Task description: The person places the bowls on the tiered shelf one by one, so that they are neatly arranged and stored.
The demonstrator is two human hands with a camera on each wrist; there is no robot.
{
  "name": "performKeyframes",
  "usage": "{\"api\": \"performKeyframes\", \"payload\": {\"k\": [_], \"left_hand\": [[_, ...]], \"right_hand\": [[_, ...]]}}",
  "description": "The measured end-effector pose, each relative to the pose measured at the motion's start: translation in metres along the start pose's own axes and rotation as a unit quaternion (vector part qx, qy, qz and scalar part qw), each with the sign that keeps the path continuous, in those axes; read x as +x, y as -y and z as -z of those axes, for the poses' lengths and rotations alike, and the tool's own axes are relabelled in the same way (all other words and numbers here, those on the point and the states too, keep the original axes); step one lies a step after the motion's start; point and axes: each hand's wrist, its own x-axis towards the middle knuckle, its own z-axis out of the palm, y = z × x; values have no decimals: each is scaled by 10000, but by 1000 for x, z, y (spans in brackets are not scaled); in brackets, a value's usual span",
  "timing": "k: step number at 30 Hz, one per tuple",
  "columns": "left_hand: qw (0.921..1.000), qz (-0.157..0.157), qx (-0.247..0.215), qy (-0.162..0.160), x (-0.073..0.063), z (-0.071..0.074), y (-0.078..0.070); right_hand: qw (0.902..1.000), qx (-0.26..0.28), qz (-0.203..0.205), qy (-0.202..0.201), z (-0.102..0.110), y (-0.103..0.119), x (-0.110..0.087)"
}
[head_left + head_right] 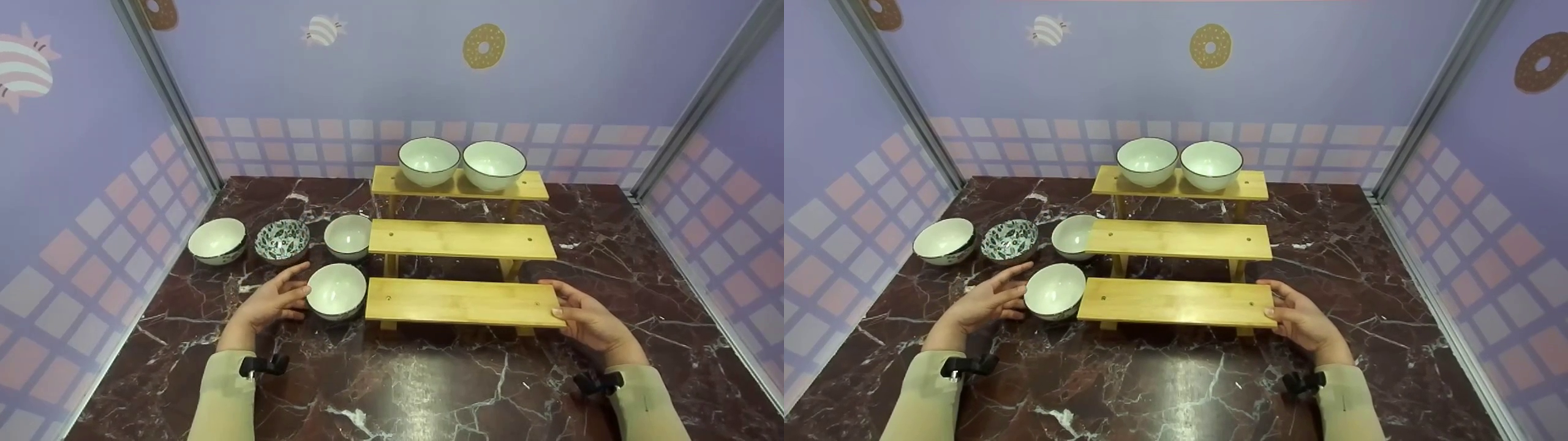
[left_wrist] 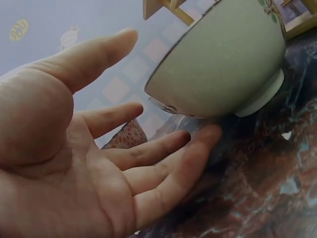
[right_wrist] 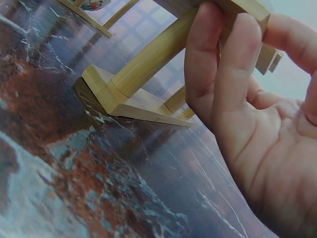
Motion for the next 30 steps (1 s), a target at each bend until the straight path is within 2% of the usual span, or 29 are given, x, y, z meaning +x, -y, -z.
{"api": "performKeyframes", "payload": {"k": [7,18,23,30], "left_hand": [[9995,-54,-40,321,3,-4,6],[9928,-162,-750,920,9,-8,14],[9900,-227,-975,991,10,-8,18],[9895,-294,-1075,921,11,-10,20]], "right_hand": [[10000,-22,-23,-44,0,1,0],[9999,-60,-83,-99,-1,2,0],[9999,-51,-78,-92,-1,1,0],[9999,-1,-90,-56,0,1,0]]}}
